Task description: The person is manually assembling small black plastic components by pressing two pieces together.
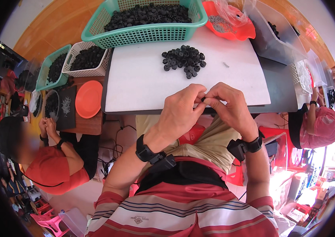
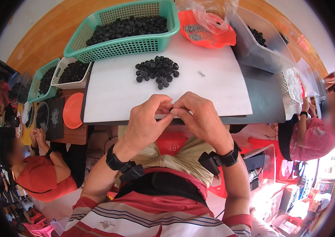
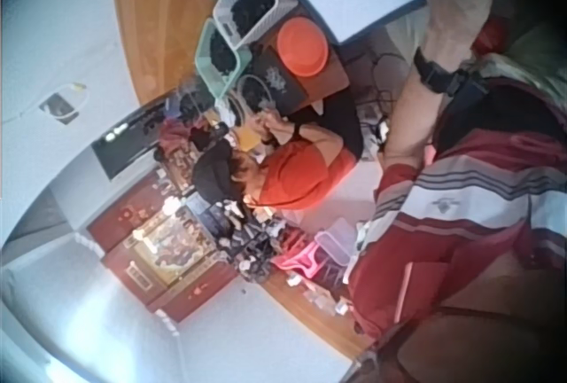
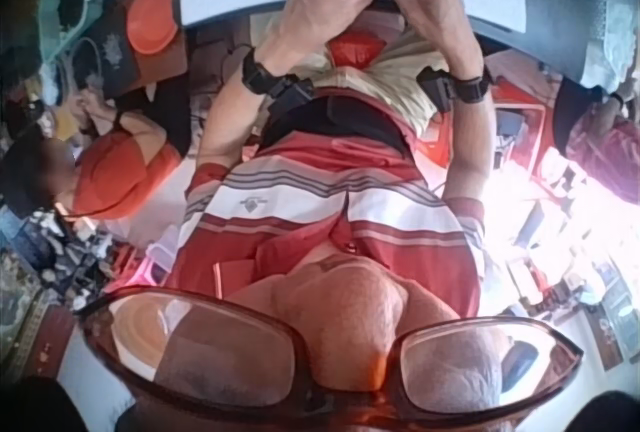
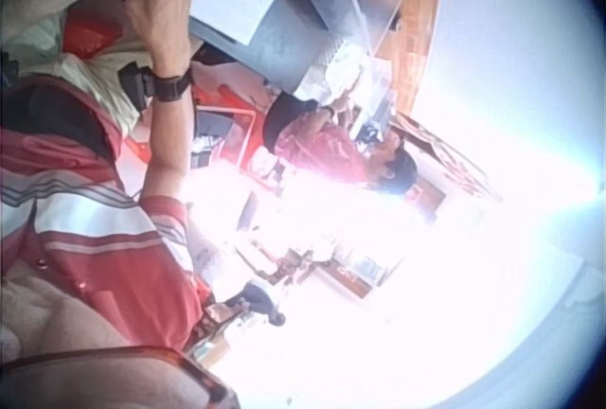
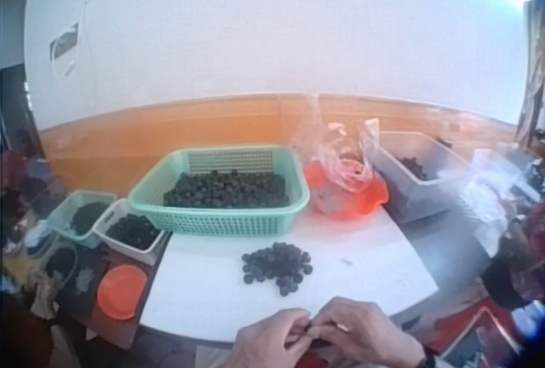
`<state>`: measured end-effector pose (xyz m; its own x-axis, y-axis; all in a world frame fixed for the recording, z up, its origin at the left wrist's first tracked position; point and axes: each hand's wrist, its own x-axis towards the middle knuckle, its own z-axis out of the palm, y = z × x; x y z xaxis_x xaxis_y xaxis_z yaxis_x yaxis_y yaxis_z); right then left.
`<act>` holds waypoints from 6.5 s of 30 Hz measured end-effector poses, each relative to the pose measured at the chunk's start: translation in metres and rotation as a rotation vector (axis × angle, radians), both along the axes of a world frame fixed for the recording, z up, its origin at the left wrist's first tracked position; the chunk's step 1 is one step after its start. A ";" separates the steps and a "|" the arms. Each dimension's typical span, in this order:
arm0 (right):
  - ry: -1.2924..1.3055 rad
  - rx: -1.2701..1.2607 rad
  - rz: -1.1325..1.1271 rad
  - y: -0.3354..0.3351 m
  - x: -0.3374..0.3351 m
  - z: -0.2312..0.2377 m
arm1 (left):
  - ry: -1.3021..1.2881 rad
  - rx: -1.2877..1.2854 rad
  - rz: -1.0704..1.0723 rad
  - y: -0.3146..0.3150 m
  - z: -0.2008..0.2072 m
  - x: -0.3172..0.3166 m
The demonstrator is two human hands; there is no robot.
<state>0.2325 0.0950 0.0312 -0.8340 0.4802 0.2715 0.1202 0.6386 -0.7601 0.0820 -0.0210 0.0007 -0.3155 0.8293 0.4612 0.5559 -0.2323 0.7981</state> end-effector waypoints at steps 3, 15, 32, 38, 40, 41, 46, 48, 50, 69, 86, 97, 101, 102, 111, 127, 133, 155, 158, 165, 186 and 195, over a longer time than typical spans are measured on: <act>0.017 -0.103 -0.031 -0.001 0.000 -0.005 | -0.039 0.015 -0.008 0.002 0.000 -0.002; 0.158 -0.203 -0.045 0.006 -0.001 -0.008 | -0.422 -0.084 -0.075 -0.001 0.005 -0.010; 0.283 -0.199 -0.049 -0.006 -0.015 -0.017 | -1.204 -0.177 -0.264 -0.003 0.002 -0.027; 0.356 -0.245 -0.075 -0.008 -0.018 -0.023 | -1.306 -0.174 -0.282 -0.002 0.003 -0.027; 0.373 -0.234 -0.095 -0.010 -0.019 -0.024 | -1.354 -0.169 -0.286 -0.002 0.001 -0.028; 0.376 -0.235 -0.094 -0.011 -0.020 -0.024 | -1.352 -0.170 -0.286 -0.003 0.002 -0.028; 0.398 -0.014 -0.139 -0.014 -0.023 -0.022 | -1.400 -0.172 -0.301 -0.002 0.005 -0.028; 0.420 0.028 -0.145 -0.013 -0.026 -0.026 | -1.403 -0.176 -0.290 -0.002 0.005 -0.027; 0.441 0.072 -0.153 -0.013 -0.027 -0.029 | -1.407 -0.181 -0.281 -0.001 0.004 -0.027; 0.431 -0.086 -0.262 -0.010 -0.029 -0.040 | 0.200 -0.097 0.412 0.008 0.006 -0.061; 0.485 -0.285 -0.242 -0.007 -0.028 -0.042 | 0.399 -0.246 0.441 0.020 0.001 -0.073; 0.491 -0.351 -0.222 -0.005 -0.026 -0.039 | 0.293 -0.150 0.376 0.017 0.005 -0.065; 0.492 -0.355 -0.223 -0.005 -0.027 -0.038 | 0.270 -0.153 0.343 0.017 0.004 -0.068; 0.496 -0.361 -0.222 -0.005 -0.026 -0.039 | 0.282 -0.138 0.326 0.018 0.004 -0.068; 0.498 -0.379 -0.221 -0.005 -0.025 -0.039 | 0.418 -0.182 0.233 0.021 0.011 -0.076; 0.524 -0.381 -0.236 -0.004 -0.026 -0.041 | 0.374 -0.208 0.185 0.020 0.021 -0.074; 0.527 -0.383 -0.232 -0.003 -0.026 -0.042 | 0.066 -0.176 0.143 0.015 0.018 -0.076; 0.509 -0.372 -0.228 -0.005 -0.027 -0.041 | -1.046 -0.107 -0.152 -0.003 0.002 -0.075; 0.507 -0.364 -0.231 -0.005 -0.027 -0.042 | -1.102 -0.096 -0.169 -0.003 0.001 -0.075; 0.504 -0.240 -0.224 -0.008 -0.031 -0.039 | -1.216 -0.088 -0.220 -0.003 0.000 -0.071; 0.449 -0.053 -0.130 -0.016 -0.049 -0.033 | -1.260 -0.090 -0.304 0.000 -0.005 -0.060; 0.448 -0.040 -0.141 -0.015 -0.051 -0.035 | -1.250 -0.097 -0.311 0.000 -0.006 -0.058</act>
<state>0.1816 0.0796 -0.0038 -0.5650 0.5975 0.5690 -0.1420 0.6089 -0.7804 0.0238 -0.0213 -0.0052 -0.2752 0.9588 -0.0709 -0.6426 -0.1287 0.7553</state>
